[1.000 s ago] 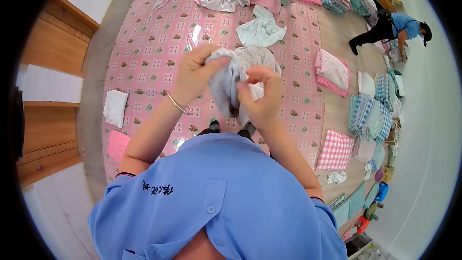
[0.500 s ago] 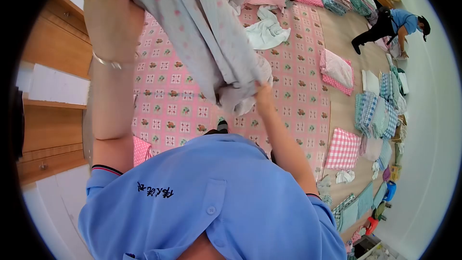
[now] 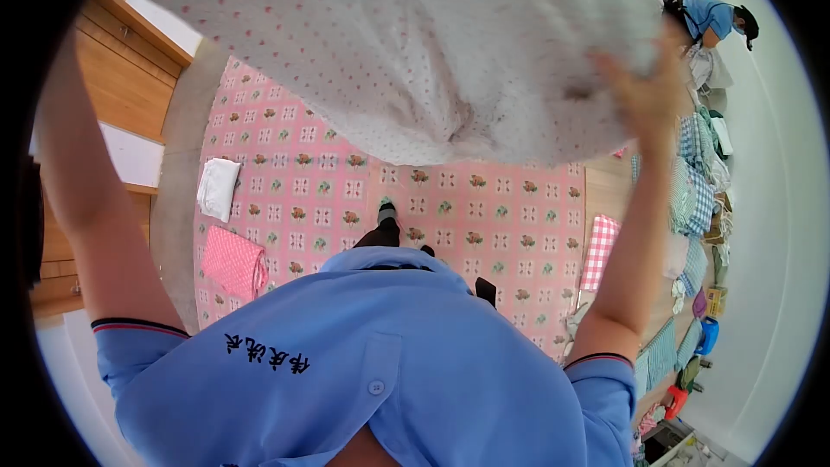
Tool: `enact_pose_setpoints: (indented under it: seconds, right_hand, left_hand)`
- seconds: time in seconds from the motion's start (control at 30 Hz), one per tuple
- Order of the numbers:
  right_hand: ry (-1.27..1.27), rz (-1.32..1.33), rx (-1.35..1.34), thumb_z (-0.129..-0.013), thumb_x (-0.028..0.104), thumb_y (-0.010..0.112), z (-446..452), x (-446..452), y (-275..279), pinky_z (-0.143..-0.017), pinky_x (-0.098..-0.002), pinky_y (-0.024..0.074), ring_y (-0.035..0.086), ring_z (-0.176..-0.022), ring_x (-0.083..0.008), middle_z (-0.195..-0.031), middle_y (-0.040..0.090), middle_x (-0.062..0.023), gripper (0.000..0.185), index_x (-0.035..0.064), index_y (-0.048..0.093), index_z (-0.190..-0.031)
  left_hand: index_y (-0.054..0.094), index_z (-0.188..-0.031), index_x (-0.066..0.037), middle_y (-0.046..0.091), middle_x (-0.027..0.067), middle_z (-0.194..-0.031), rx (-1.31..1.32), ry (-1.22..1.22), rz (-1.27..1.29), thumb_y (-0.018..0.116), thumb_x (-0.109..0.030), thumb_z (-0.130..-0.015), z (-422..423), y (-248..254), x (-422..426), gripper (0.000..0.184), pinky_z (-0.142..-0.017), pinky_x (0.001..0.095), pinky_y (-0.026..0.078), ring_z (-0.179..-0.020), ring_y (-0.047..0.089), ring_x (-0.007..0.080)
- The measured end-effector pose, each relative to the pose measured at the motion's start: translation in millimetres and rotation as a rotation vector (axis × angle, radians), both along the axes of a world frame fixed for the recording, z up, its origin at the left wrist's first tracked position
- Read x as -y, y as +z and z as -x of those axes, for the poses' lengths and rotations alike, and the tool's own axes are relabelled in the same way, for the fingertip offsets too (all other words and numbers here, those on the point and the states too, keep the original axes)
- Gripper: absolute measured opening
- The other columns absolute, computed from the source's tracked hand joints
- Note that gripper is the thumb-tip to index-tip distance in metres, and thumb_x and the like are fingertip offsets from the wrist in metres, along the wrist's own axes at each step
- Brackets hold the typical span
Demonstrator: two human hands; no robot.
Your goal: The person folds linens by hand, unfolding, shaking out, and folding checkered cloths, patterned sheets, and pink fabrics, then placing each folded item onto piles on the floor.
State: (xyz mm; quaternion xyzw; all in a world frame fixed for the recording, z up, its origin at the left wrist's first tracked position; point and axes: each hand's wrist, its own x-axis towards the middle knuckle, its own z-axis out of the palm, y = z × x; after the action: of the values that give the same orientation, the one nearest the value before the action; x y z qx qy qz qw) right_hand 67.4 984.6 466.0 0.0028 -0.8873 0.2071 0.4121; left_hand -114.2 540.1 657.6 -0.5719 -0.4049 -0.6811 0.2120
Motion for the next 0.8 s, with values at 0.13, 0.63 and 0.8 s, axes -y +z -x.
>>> enact_pose_setpoints:
  seconds: [0.13,0.63,0.8]
  right_hand:
    - [-0.122,0.173,0.413,-0.065,0.016,0.059,-5,-39,-181,-0.066,-0.0361,0.0424,0.056,-0.074,-0.0328,-0.073,0.057,-0.0184,0.022,0.0013,0.058,-0.081]
    - [-0.053,-0.127,0.271,-0.072,0.003,0.048,57,125,-248,-0.087,-0.0401,0.0353,0.044,-0.105,-0.0328,-0.112,0.046,-0.0201,0.030,0.0038,0.050,-0.102]
    - [-0.229,0.098,1.130,-0.075,0.021,0.050,93,142,-279,-0.093,-0.0378,0.0310,0.038,-0.112,-0.0321,-0.117,0.043,-0.0214,0.043,-0.0029,0.044,-0.111]
  left_hand:
    - [0.054,-0.092,-0.001,0.057,0.0068,-0.089,0.053,0.365,-0.020,0.046,-0.011,-0.084,-29,20,24,0.015,-0.070,0.0277,0.046,-0.077,0.055,0.0175]
    - [0.051,-0.096,0.003,0.056,0.0123,-0.093,0.039,1.041,0.069,0.046,-0.013,-0.083,-36,53,122,0.021,-0.064,0.0312,0.046,-0.076,0.055,0.0213]
    - [0.050,-0.097,0.004,0.056,0.0142,-0.094,-0.066,1.265,0.112,0.045,-0.014,-0.083,-56,64,157,0.023,-0.062,0.0324,0.046,-0.076,0.055,0.0226]
